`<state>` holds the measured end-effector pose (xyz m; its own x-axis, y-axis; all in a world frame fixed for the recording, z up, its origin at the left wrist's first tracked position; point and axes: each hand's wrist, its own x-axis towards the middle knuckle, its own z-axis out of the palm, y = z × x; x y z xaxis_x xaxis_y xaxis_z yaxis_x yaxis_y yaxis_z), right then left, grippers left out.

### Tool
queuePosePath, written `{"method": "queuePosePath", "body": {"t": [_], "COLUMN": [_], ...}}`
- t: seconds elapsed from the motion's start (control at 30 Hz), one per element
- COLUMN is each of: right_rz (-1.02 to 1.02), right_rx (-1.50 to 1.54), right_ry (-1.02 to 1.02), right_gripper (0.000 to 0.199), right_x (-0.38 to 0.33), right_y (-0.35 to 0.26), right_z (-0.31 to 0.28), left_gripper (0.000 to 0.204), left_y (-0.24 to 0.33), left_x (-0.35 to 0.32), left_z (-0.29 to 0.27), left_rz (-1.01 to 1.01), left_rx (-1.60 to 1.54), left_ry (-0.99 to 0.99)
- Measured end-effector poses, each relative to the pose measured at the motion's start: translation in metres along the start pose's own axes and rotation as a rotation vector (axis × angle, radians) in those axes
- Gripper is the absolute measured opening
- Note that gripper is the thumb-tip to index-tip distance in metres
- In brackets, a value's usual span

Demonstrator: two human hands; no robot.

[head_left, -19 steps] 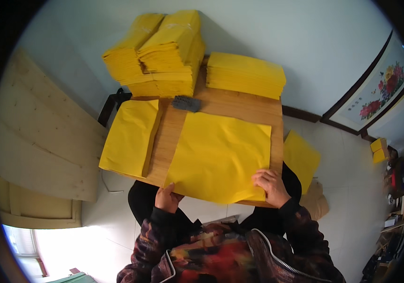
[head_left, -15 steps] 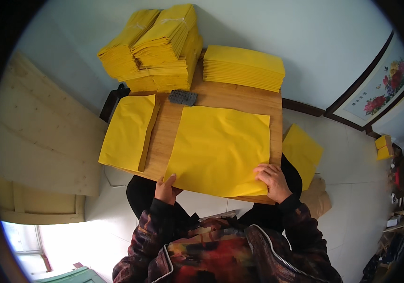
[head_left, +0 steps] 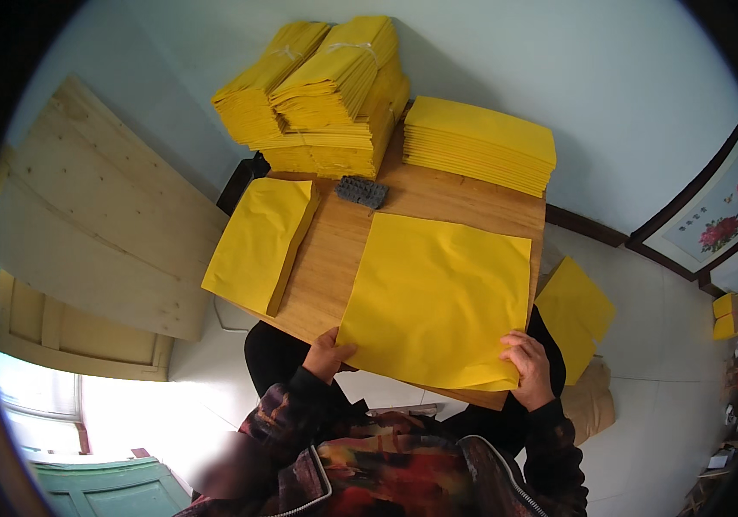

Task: The person sits on the floor and folds yellow sheets of paper or thin material on a low wooden table. They fold each sheet in half, then in half again, and stack the folded sheets on the table.

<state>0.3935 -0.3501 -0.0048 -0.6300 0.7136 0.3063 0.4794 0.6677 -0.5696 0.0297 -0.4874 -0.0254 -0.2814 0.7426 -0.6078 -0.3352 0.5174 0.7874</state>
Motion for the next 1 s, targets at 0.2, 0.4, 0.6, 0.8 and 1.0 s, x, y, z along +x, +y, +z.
{"method": "queuePosePath", "body": {"t": [0.2,0.4,0.6,0.8,1.0], "right_rz": [-0.024,-0.012,-0.002,0.02,0.028], "right_rx": [-0.062,-0.05,-0.102,-0.103,-0.067], "right_ry": [-0.023,0.0,0.029,0.02,0.036], "right_gripper": [0.022,0.019,0.011,0.013,0.012], "right_x": [0.0,0.001,-0.001,-0.003,0.0], "right_y": [-0.002,-0.005,-0.001,0.001,0.001], "right_z": [0.001,0.004,0.01,0.012,0.014], "left_gripper": [0.036,0.042,0.054,0.058,0.058], "left_y": [0.023,0.096,0.159,0.164,0.163], "left_x": [0.014,0.087,0.187,0.209,0.212], "left_z": [-0.022,-0.001,0.033,0.033,0.03], "left_rz": [0.208,0.953,0.853,0.676,0.7], "left_rx": [0.63,1.237,1.582,1.45,1.369], "left_ry": [0.195,0.391,0.451,0.429,0.481]}}
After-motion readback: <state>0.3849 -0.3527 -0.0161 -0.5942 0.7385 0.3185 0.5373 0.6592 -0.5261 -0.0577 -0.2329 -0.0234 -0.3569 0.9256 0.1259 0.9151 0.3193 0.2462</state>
